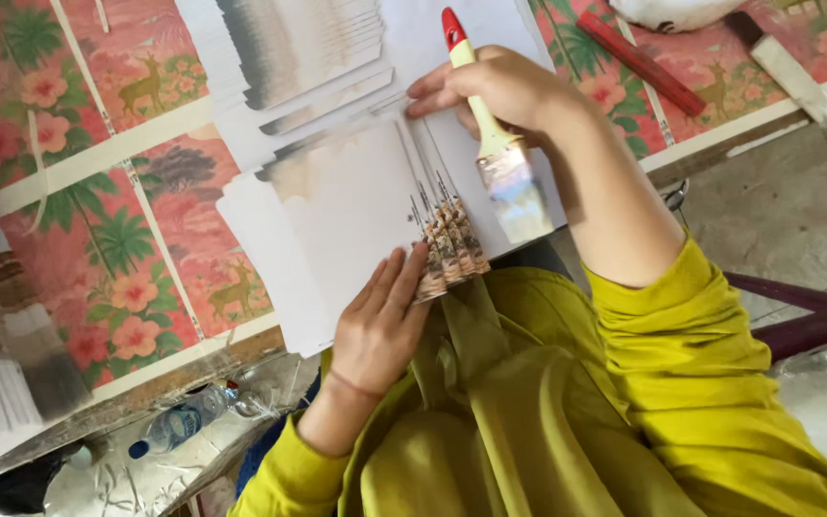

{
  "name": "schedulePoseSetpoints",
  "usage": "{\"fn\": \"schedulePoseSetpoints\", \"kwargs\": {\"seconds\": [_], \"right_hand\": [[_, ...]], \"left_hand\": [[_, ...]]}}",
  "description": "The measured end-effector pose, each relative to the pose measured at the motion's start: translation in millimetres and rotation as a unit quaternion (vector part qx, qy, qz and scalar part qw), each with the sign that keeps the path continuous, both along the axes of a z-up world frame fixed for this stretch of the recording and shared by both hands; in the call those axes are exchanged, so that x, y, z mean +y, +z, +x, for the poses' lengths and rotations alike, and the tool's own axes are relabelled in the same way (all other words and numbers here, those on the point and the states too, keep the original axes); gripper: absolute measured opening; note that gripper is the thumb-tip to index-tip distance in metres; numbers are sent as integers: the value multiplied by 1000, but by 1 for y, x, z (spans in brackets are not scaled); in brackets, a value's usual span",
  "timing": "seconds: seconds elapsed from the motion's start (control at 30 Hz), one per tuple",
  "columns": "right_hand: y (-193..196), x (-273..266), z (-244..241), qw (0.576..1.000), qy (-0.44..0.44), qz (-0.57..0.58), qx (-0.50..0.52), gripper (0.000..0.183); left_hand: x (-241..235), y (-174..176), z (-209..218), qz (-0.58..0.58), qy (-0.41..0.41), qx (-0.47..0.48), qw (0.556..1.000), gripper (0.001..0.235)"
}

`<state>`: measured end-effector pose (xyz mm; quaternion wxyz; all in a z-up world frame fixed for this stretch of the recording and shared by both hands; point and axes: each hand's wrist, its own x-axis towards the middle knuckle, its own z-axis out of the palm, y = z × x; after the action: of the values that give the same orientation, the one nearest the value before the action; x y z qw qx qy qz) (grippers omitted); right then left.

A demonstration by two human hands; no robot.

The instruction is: The person applies glue to the edges of white paper sheets using a brush and then folds them. The person repeatedly dips the brush into a bowl of liquid and applies it to the paper before folding.

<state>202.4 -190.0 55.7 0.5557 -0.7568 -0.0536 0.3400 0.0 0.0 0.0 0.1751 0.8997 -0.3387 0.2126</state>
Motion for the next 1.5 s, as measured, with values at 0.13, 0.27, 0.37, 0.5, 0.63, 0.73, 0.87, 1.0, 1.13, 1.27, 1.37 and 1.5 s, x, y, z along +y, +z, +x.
{"fn": "schedulePoseSetpoints", "kwargs": {"seconds": [0.13, 0.27, 0.37, 0.5, 0.63, 0.73, 0.87, 1.0, 1.13, 1.27, 1.37, 1.5], "right_hand": [[46, -25, -76, 965, -173, 197, -5, 29], [28, -63, -145, 821, -447, 181, -304, 39], [-62, -108, -197, 728, -527, 251, -360, 42], [-152, -139, -251, 698, -168, -1, -696, 10], [-173, -99, -258, 710, -141, -29, -689, 11], [-165, -94, -246, 678, -97, -53, -727, 14], [-164, -130, -246, 708, -143, -6, -692, 4], [-174, -135, -270, 713, -138, 6, -688, 21], [-163, -88, -259, 679, -190, 40, -708, 5], [-207, -149, -273, 751, -102, -62, -649, 20], [-194, -158, -280, 765, -194, -79, -609, 12], [-139, -154, -272, 803, -242, -82, -539, 11]], "left_hand": [[33, 58, -16, -85, 14, 25, 996, 28], [21, 44, -13, -28, 108, -141, 984, 12], [9, 5, -6, 59, 120, -57, 989, 25], [1, -21, 5, 53, 122, -141, 981, 38], [1, -24, 7, 40, 124, -150, 980, 36], [-1, -25, 5, 49, 133, -149, 979, 37], [-1, -25, 3, 57, 132, -138, 980, 37], [0, -24, 2, 52, 124, -137, 981, 38], [-1, -19, 0, 44, 125, -130, 983, 39], [-1, -11, 2, 51, 98, -86, 990, 45], [1, -12, 1, 54, 94, -78, 991, 43], [3, -13, -1, 61, 90, -64, 992, 45]]}}
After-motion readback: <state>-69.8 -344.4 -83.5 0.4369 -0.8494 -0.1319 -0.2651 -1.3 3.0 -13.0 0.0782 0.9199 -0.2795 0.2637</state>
